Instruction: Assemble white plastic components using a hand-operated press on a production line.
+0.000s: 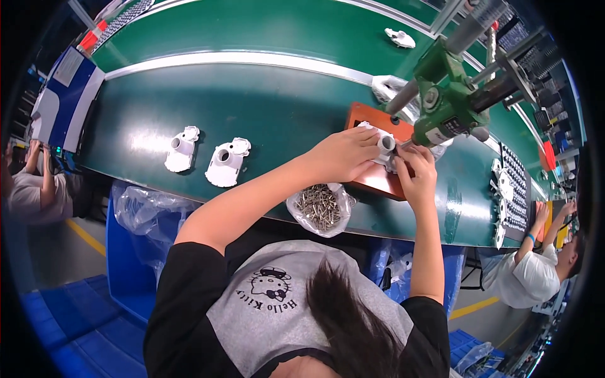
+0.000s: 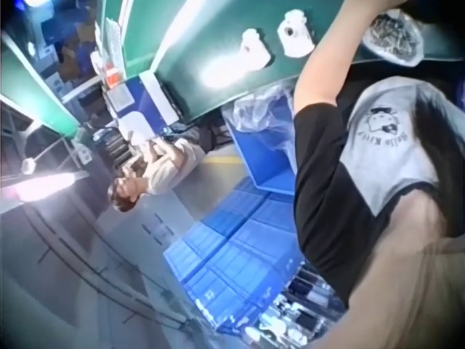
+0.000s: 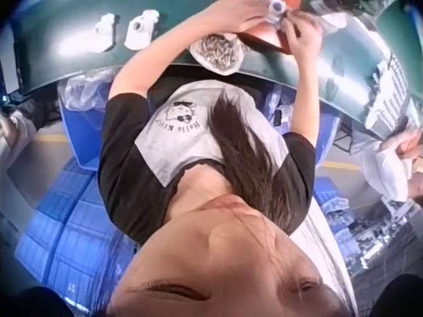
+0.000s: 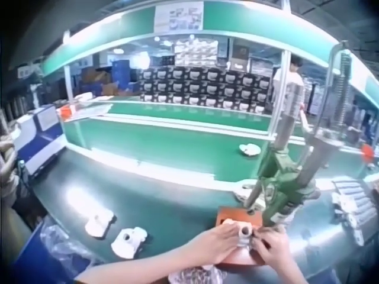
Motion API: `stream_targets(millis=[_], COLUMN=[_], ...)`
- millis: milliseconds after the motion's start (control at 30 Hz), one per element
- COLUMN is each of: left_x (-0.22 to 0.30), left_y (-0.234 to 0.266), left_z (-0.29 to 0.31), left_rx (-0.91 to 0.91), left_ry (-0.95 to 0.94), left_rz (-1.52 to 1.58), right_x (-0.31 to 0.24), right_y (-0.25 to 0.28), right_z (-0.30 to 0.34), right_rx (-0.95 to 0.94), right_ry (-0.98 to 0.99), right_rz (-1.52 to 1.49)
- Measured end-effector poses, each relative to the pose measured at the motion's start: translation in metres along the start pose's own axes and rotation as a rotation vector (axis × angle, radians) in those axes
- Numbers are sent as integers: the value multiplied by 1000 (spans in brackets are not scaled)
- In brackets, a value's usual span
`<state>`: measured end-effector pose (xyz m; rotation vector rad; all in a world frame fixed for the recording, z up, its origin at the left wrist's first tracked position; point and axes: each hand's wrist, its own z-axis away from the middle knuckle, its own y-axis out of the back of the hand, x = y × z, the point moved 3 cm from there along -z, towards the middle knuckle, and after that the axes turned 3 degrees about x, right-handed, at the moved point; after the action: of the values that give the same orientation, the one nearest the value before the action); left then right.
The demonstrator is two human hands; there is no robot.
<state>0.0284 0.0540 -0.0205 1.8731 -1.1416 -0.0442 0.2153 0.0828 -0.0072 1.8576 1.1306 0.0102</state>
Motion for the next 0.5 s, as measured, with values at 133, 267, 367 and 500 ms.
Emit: stream_targets(millis=[133,267,367,500], left_x=[2,1,-1,-5], left_y=[3,1,1,-1], left_z=[0,-2,-2,1], left_rx=[47,17,9,5], left_ry=[-8,-11,-4,58], left_rz=[-7,2,38,28], right_x=[-19,-7,-28,-80], right_y=[1,1,5,-17], right_z=[2,1,5,32], right_rx=[-66,-84,107,-101], right_ry=[179,-36,11,116], right_rz=[213,48,315,30])
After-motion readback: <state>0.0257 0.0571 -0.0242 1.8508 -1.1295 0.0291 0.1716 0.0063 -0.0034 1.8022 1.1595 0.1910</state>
